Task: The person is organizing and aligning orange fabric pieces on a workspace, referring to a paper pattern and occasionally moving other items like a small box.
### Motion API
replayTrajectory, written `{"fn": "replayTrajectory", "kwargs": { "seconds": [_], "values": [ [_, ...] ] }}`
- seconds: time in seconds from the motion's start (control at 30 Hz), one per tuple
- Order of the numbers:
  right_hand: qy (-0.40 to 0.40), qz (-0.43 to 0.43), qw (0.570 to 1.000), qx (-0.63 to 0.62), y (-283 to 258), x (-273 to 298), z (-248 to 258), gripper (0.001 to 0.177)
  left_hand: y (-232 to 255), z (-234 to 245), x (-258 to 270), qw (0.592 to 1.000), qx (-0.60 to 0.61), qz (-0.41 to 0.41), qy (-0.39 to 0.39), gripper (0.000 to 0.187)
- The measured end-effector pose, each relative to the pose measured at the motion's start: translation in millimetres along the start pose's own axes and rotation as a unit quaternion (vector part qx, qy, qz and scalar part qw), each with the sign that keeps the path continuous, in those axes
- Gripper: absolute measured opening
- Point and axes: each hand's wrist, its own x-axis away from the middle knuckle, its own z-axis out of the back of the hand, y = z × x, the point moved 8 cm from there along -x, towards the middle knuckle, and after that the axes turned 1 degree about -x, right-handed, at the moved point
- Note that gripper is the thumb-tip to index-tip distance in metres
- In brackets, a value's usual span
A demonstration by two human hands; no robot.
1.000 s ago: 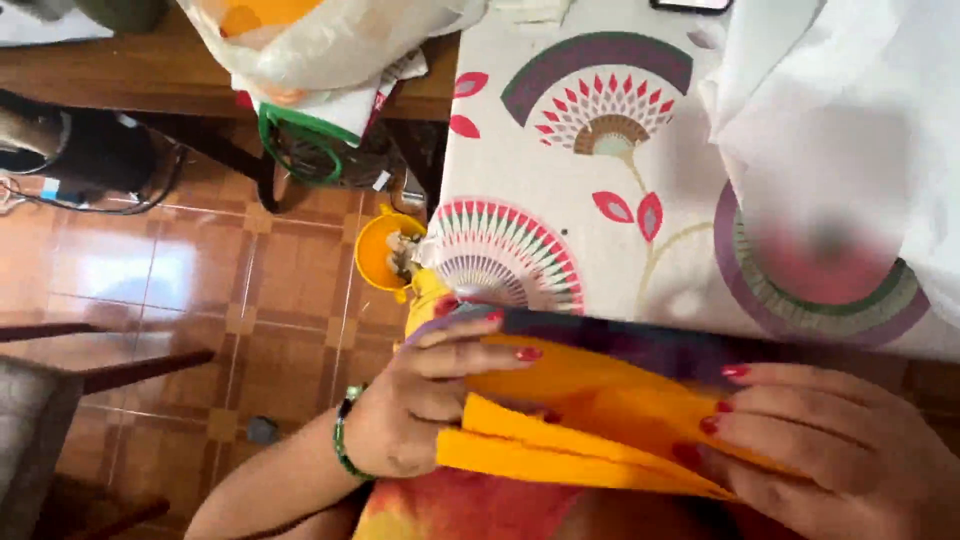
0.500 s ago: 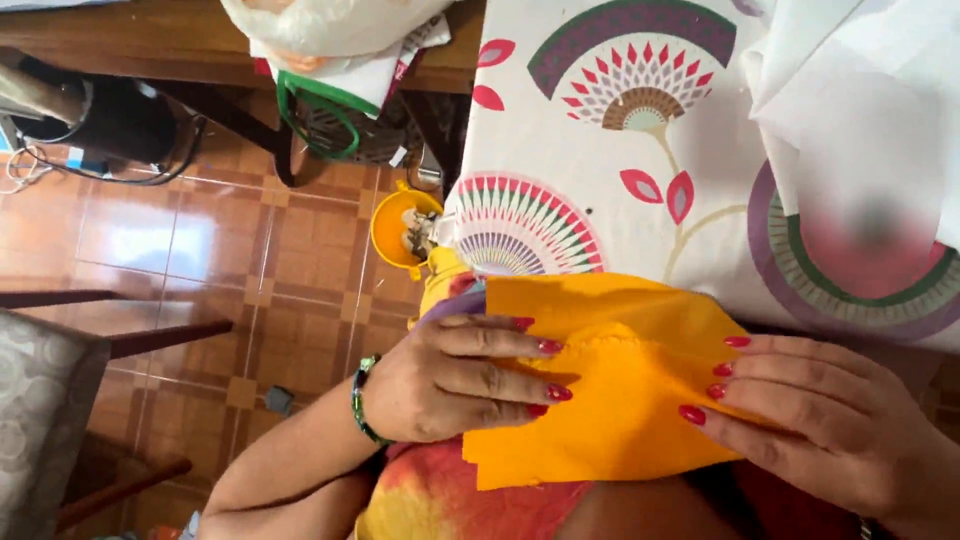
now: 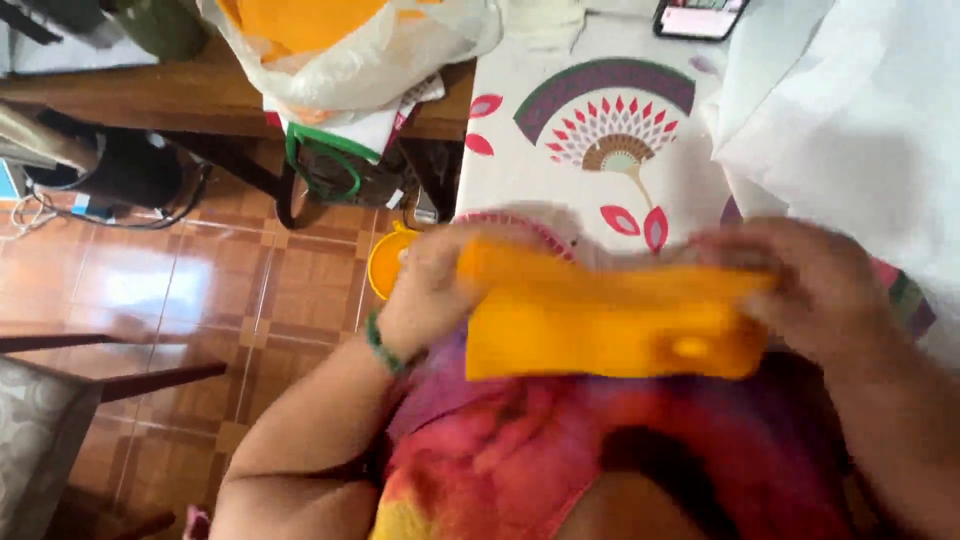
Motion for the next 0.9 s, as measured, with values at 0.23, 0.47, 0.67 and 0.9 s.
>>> {"fn": "replayTrajectory", "kwargs": {
  "seconds": [0.23, 0.47, 0.67, 0.9],
  "values": [
    [0.071, -0.236, 0.969, 0.018, 13, -87, -9, 0.053, -91, 8, -74, 0.961, -0.230, 0.132, 0.075, 0.035],
    [0.039, -0.197, 0.960, 0.196, 20, -99, 1, 0.055, -90, 7, -75, 0.951, -0.286, 0.102, 0.050, 0.034],
    [0.036, -0.092, 0.975, 0.201, 36, -100, 3, 0.053, -92, 8, -72, 0.943, -0.304, 0.096, 0.092, 0.023],
    [0.062, -0.047, 0.974, 0.212, 29, -92, 5, 0.053, -85, 4, -70, 0.932, -0.341, 0.053, 0.115, 0.039]
  ]
}}
